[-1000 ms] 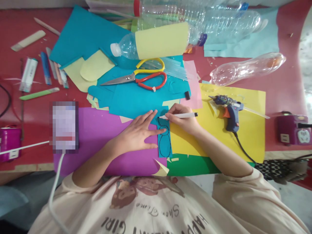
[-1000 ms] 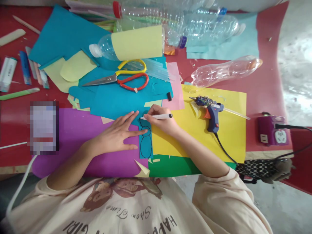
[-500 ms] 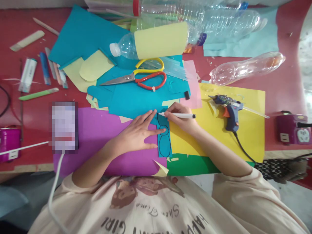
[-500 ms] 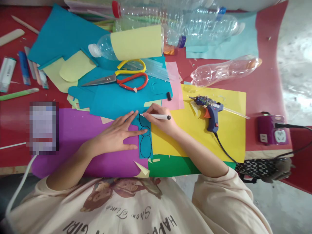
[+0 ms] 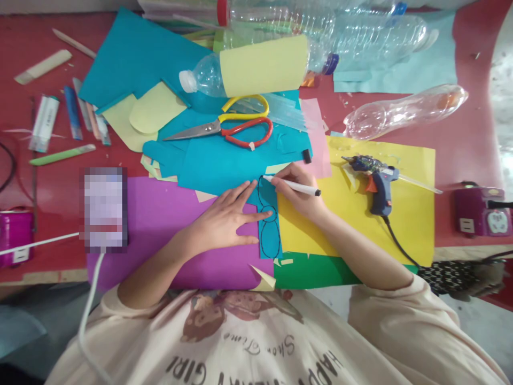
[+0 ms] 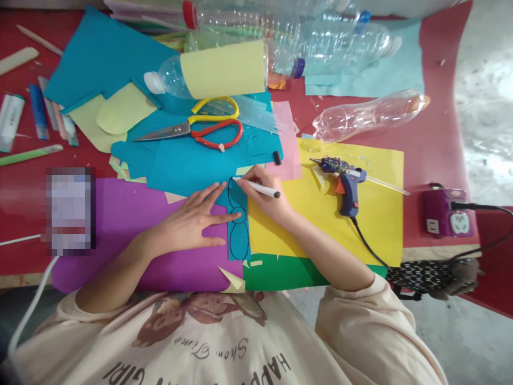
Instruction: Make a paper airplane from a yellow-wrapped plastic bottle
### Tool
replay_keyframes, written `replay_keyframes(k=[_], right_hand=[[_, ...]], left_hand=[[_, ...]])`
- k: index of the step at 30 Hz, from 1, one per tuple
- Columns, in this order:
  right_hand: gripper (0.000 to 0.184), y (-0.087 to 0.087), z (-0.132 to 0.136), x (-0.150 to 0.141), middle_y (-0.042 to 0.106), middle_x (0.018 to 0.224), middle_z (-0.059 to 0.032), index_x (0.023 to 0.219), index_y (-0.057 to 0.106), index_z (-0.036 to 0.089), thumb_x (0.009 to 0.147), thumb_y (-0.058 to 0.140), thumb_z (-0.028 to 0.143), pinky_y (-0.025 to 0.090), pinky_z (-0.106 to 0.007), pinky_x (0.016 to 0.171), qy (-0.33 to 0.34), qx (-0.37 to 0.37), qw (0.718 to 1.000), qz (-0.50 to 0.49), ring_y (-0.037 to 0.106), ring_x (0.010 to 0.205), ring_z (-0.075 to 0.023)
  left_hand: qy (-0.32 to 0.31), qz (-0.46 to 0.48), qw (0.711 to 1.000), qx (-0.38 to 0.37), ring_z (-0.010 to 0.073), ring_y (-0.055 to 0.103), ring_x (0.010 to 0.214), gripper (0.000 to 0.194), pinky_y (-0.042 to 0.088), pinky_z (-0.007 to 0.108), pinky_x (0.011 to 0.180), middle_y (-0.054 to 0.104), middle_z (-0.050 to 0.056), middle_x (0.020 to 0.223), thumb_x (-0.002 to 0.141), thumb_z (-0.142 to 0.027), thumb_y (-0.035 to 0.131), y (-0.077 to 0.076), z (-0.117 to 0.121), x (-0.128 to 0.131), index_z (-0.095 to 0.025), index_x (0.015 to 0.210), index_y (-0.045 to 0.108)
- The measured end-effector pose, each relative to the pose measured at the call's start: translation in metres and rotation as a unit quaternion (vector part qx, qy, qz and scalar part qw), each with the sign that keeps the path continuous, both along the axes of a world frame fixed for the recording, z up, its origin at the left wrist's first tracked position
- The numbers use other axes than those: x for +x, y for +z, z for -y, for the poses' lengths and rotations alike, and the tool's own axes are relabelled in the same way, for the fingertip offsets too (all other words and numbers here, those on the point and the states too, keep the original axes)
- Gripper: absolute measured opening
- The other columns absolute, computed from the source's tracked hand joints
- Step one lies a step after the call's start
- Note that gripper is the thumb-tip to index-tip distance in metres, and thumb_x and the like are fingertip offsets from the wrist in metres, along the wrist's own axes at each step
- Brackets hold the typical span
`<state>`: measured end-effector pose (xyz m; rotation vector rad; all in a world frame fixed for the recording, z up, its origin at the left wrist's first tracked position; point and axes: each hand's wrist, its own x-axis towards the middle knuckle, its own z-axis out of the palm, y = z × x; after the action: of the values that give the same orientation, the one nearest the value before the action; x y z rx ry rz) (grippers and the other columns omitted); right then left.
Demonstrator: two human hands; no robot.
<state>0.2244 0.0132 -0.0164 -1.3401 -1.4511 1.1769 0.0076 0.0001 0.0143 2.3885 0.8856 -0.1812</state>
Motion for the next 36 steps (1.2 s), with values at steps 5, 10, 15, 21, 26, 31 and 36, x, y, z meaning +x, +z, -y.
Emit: replay_keyframes(k=[5, 10, 15, 21, 26, 31, 36], right_hand=[[0.02, 0.0, 0.0, 0.0, 0.055, 0.062, 0.0021, 0.073, 0.054, 0.022, 0.082, 0.066, 0.034, 0.038, -0.028, 0.054, -0.019, 0.0, 1.0, -0.007, 0.05, 0.057, -0.0126], [0.023, 0.0, 0.0, -0.001, 0.056, 0.062, 0.002, 0.072, 0.053, 0.022, 0.081, 0.067, 0.037, 0.038, -0.028, 0.053, -0.019, -0.003, 1.0, 0.005, 0.049, 0.055, -0.0124], [0.026, 0.006, 0.0, 0.001, 0.055, 0.059, 0.0023, 0.071, 0.052, 0.023, 0.081, 0.065, 0.043, 0.036, -0.028, 0.051, -0.038, 0.0, 0.999, -0.007, 0.046, 0.051, -0.0111], [0.034, 0.012, -0.001, 0.007, 0.051, 0.051, 0.0036, 0.064, 0.047, 0.024, 0.076, 0.065, 0.05, 0.031, -0.027, 0.046, -0.017, -0.039, 0.998, -0.037, 0.043, 0.045, -0.0105], [0.026, 0.012, 0.002, 0.009, 0.047, 0.047, 0.0038, 0.057, 0.046, 0.023, 0.075, 0.06, 0.036, 0.028, -0.027, 0.046, 0.032, -0.049, 0.998, 0.012, 0.04, 0.044, -0.0106], [0.025, 0.013, 0.004, 0.007, 0.045, 0.045, 0.004, 0.055, 0.044, 0.023, 0.073, 0.056, 0.034, 0.026, -0.026, 0.046, 0.051, -0.048, 0.997, 0.033, 0.038, 0.046, -0.0107], [0.024, 0.013, 0.004, 0.005, 0.044, 0.045, 0.0043, 0.055, 0.043, 0.023, 0.074, 0.055, 0.034, 0.024, -0.026, 0.046, 0.055, -0.05, 0.996, 0.047, 0.035, 0.046, -0.0098]], left_hand=[[0.002, -0.001, 1.0, -0.004, 0.0402, 0.016, 0.152, 0.061, 0.026, 0.061, 0.117, 0.008, 0.007, 0.168, 0.084, -0.052, 0.068, 0.0, -0.001, 0.0, -0.044, 0.141, 0.049], [0.003, -0.003, 1.0, -0.003, 0.0403, 0.017, 0.152, 0.061, 0.027, 0.061, 0.117, 0.009, 0.007, 0.168, 0.084, -0.052, 0.069, 0.0, 0.0, 0.0, -0.043, 0.141, 0.049], [-0.002, 0.011, 1.0, 0.018, 0.0382, 0.018, 0.152, 0.058, 0.028, 0.059, 0.117, 0.01, 0.006, 0.168, 0.085, -0.051, 0.068, -0.002, 0.001, -0.003, -0.043, 0.14, 0.051], [0.009, 0.023, 0.998, 0.064, 0.0371, 0.019, 0.152, 0.05, 0.028, 0.059, 0.118, 0.014, 0.007, 0.167, 0.089, -0.046, 0.064, -0.001, -0.003, -0.008, -0.039, 0.138, 0.055], [-0.021, 0.017, 0.998, 0.061, 0.0335, 0.029, 0.149, 0.05, 0.027, 0.057, 0.119, 0.03, 0.007, 0.162, 0.093, -0.048, 0.058, -0.003, -0.005, -0.008, -0.031, 0.139, 0.055], [-0.022, 0.023, 0.998, 0.055, 0.0344, 0.028, 0.149, 0.05, 0.029, 0.056, 0.119, 0.028, 0.007, 0.163, 0.09, -0.051, 0.062, -0.003, -0.004, -0.007, -0.033, 0.136, 0.058], [-0.02, 0.027, 0.998, 0.055, 0.0347, 0.027, 0.149, 0.048, 0.03, 0.056, 0.118, 0.029, 0.007, 0.163, 0.09, -0.05, 0.061, -0.002, -0.004, -0.007, -0.034, 0.135, 0.059]])
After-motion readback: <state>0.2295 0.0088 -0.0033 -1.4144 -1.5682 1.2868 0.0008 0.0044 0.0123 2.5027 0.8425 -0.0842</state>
